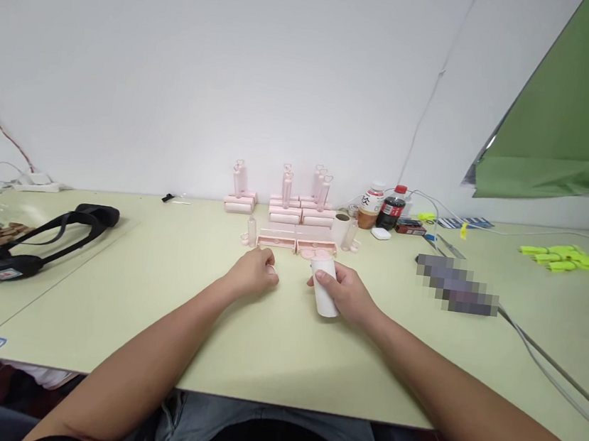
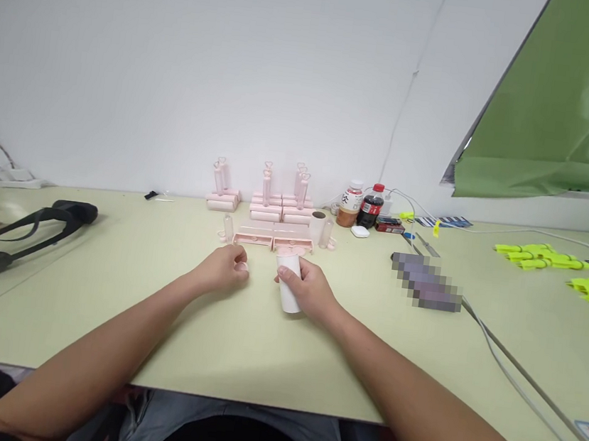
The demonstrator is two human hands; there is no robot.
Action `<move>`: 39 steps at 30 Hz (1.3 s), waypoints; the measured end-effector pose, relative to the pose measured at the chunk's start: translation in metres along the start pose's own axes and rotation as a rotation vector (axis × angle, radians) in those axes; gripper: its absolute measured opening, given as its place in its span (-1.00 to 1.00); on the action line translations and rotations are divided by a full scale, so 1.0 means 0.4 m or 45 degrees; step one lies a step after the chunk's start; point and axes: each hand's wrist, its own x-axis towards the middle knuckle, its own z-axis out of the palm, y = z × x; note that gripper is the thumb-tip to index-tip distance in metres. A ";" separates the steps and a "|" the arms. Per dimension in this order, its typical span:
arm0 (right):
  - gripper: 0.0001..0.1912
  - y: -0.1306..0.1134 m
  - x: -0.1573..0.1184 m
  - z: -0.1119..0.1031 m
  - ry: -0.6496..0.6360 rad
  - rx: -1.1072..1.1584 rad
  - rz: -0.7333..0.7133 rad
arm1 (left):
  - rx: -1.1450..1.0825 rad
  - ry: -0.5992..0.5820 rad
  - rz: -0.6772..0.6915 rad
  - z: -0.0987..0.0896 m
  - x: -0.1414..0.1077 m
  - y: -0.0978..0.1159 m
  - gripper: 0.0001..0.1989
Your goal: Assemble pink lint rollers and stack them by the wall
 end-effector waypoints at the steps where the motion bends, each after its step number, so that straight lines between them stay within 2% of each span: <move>1: -0.46 0.001 0.001 0.000 0.007 0.020 0.008 | -0.095 0.008 -0.019 0.001 0.001 0.001 -0.93; 4: -0.47 0.002 0.004 0.000 0.063 0.054 0.010 | -0.317 -0.011 -0.104 0.005 0.006 0.001 -0.84; 8: -0.49 0.002 0.010 -0.003 0.203 0.024 -0.031 | -0.384 -0.008 -0.158 0.017 0.010 -0.004 -0.81; 12: -0.48 -0.003 0.014 -0.005 0.354 0.202 -0.047 | -0.621 -0.017 -0.057 0.027 0.010 -0.003 -0.78; 16: -0.27 -0.005 0.016 -0.007 0.484 0.398 -0.049 | -0.885 -0.041 0.056 0.036 0.011 -0.004 -0.63; 20: -0.37 -0.002 0.020 -0.012 0.462 0.532 -0.103 | -1.025 -0.050 0.174 0.043 0.010 -0.005 -0.60; 27: -0.53 -0.004 0.022 -0.011 0.404 0.676 -0.024 | -1.228 -0.097 0.237 0.051 -0.009 0.023 -0.54; 33: -0.66 -0.003 0.019 -0.008 0.302 0.734 0.016 | -1.225 -0.102 0.265 0.056 -0.017 0.037 -0.55; 39: -0.75 -0.004 0.017 -0.008 0.266 0.752 0.037 | -1.168 -0.075 0.270 0.059 -0.015 0.035 -0.58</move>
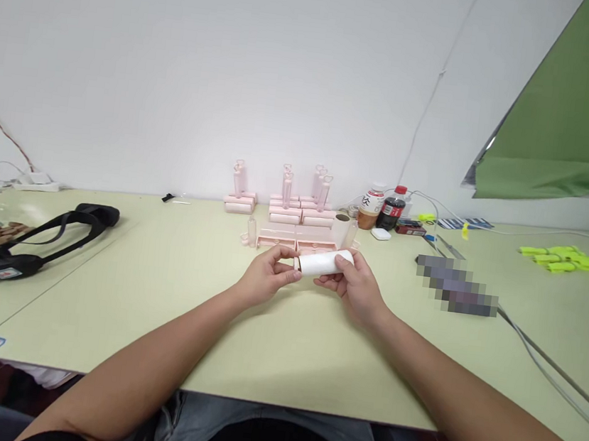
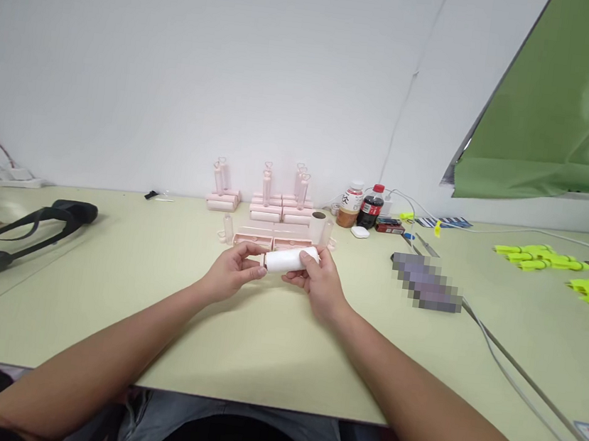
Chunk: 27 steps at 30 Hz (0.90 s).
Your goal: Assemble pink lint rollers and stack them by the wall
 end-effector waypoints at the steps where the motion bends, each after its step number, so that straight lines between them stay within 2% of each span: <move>1: -0.76 0.000 0.000 0.000 -0.010 0.002 0.005 | 0.010 0.012 0.007 0.000 0.001 -0.001 -0.58; 10: -0.77 0.002 -0.004 0.000 -0.060 0.040 0.026 | -0.016 0.033 0.066 0.004 0.004 -0.002 -0.58; 17: -0.77 -0.002 -0.006 0.005 -0.062 0.050 0.021 | -0.033 0.024 0.028 0.008 0.000 0.004 -0.54; 23: -0.74 0.000 -0.005 0.004 -0.072 0.053 0.047 | -0.113 0.016 -0.059 0.009 0.000 0.009 -0.37; 27: -0.77 0.003 -0.005 0.003 -0.074 0.057 0.053 | -0.065 0.003 -0.068 0.007 -0.002 0.008 -0.39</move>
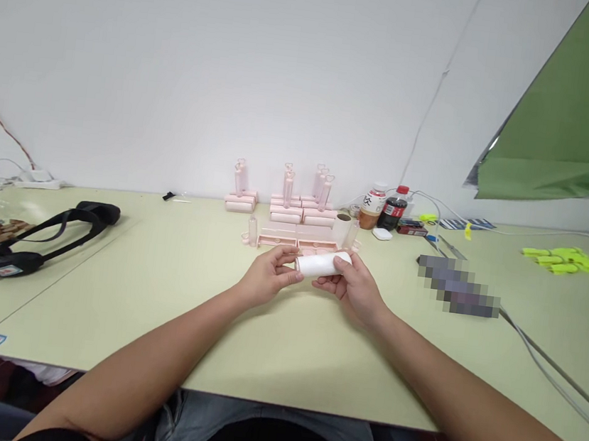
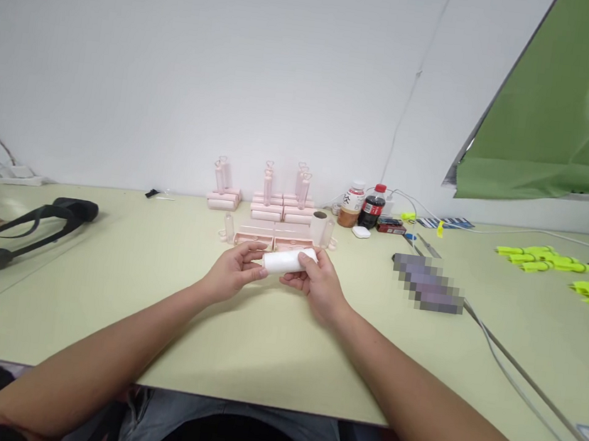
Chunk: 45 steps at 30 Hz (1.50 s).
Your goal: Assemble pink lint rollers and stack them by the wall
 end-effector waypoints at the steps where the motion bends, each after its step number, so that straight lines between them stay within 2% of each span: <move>1: -0.78 -0.001 0.000 0.000 -0.005 0.000 0.004 | 0.012 0.001 0.009 0.000 0.000 -0.001 -0.41; 9: -0.78 -0.007 -0.003 0.003 -0.039 -0.002 0.080 | 0.038 0.007 0.088 0.001 0.000 -0.002 -0.49; 13: -0.83 -0.006 0.000 0.004 0.028 0.053 0.072 | 0.157 0.020 0.107 0.007 -0.010 0.008 -0.37; 16: -0.85 -0.009 0.008 -0.001 0.125 0.115 0.080 | 0.295 0.112 0.159 0.009 -0.016 0.016 -0.26; 22: -0.84 -0.013 0.019 -0.005 0.313 0.204 0.050 | 0.365 0.355 0.202 0.027 -0.020 0.006 -0.25; 24: -0.83 -0.013 0.015 -0.003 0.299 0.214 0.029 | 0.392 0.314 0.218 0.044 -0.023 -0.002 -0.25; 28: -0.82 -0.013 0.011 -0.003 0.208 0.194 0.024 | 0.467 0.045 0.249 0.075 -0.032 -0.014 -0.30; 30: -0.83 -0.013 0.013 -0.007 0.228 0.186 0.018 | 0.496 0.024 0.266 0.076 -0.031 -0.018 -0.35; 32: -0.84 -0.011 0.015 -0.010 0.240 0.187 0.007 | 0.601 0.068 0.280 0.061 -0.023 -0.020 -0.42; 35: -0.83 -0.009 0.017 -0.012 0.233 0.169 0.011 | 0.999 0.221 0.196 0.006 0.003 -0.021 -0.56; 39: -0.83 -0.009 0.016 -0.011 0.242 0.150 0.015 | 1.532 0.323 -0.209 -0.090 0.043 -0.020 -0.52; 42: -0.84 -0.010 0.016 -0.010 0.235 0.161 0.014 | 1.647 0.319 -0.302 -0.130 0.064 -0.028 -0.51; 45: -0.83 -0.010 0.015 -0.008 0.224 0.162 0.022 | 1.675 0.297 -0.277 -0.132 0.076 -0.038 -0.52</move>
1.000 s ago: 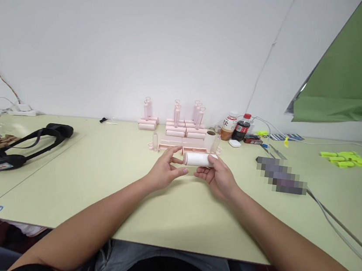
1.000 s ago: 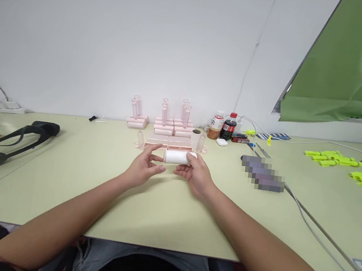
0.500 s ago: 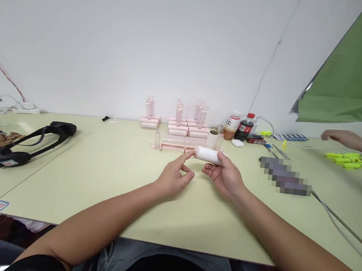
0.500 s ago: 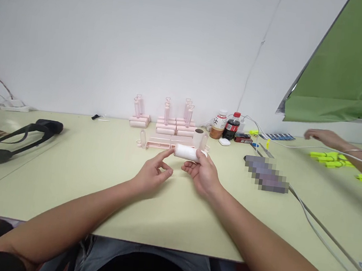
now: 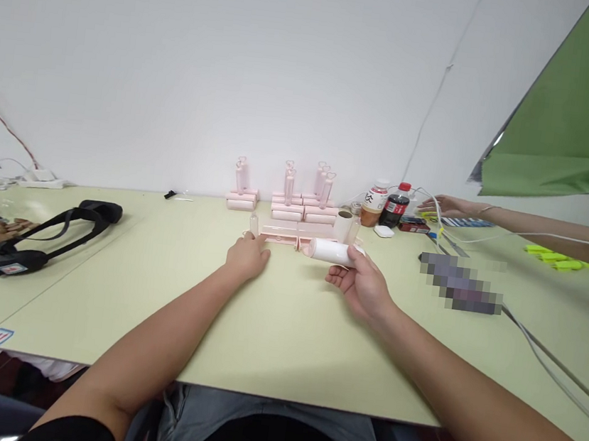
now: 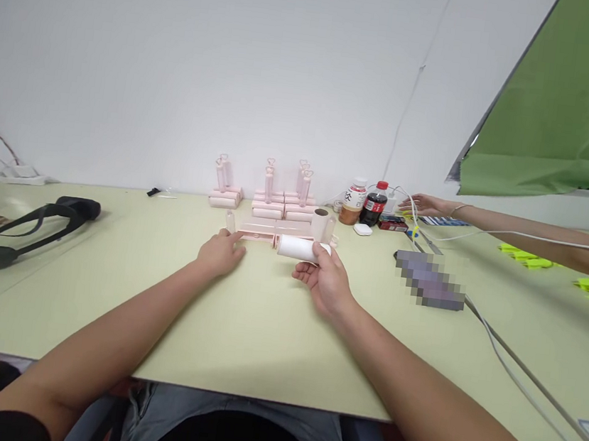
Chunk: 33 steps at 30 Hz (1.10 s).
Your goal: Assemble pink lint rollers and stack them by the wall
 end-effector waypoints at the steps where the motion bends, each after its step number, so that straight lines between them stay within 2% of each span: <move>1: -0.83 0.000 0.000 0.001 -0.003 -0.001 0.000 | 0.009 0.002 0.012 0.003 0.001 0.004 -0.52; 7: -0.84 0.000 -0.001 0.003 0.007 -0.016 -0.002 | 0.040 -0.006 0.041 -0.016 -0.011 0.026 -0.69; 12: -0.81 -0.003 -0.003 0.003 -0.017 -0.032 -0.016 | -0.033 -0.063 0.037 -0.050 -0.038 0.037 -0.53; 16: -0.77 -0.006 -0.007 0.004 -0.050 -0.073 0.014 | -0.170 -0.018 -0.089 -0.056 -0.041 0.034 -0.61; 20: -0.78 -0.001 -0.004 0.002 -0.066 -0.114 0.071 | -0.266 -0.251 -0.151 -0.037 -0.037 0.026 -0.56; 22: -0.85 0.005 0.000 -0.002 -0.065 -0.140 0.094 | -0.316 -0.308 -0.113 -0.026 -0.039 0.025 -0.67; 25: -0.85 0.015 0.004 -0.006 -0.063 -0.174 0.131 | -0.402 -0.268 -0.050 -0.012 -0.050 0.036 -0.83; 28: -0.82 0.025 0.000 -0.003 -0.116 -0.213 0.178 | -0.528 -0.190 -0.006 -0.002 -0.065 0.065 -0.89; 33: -0.79 0.041 -0.016 0.012 -0.224 -0.289 0.200 | -0.959 -0.062 0.005 0.020 -0.080 0.112 -0.97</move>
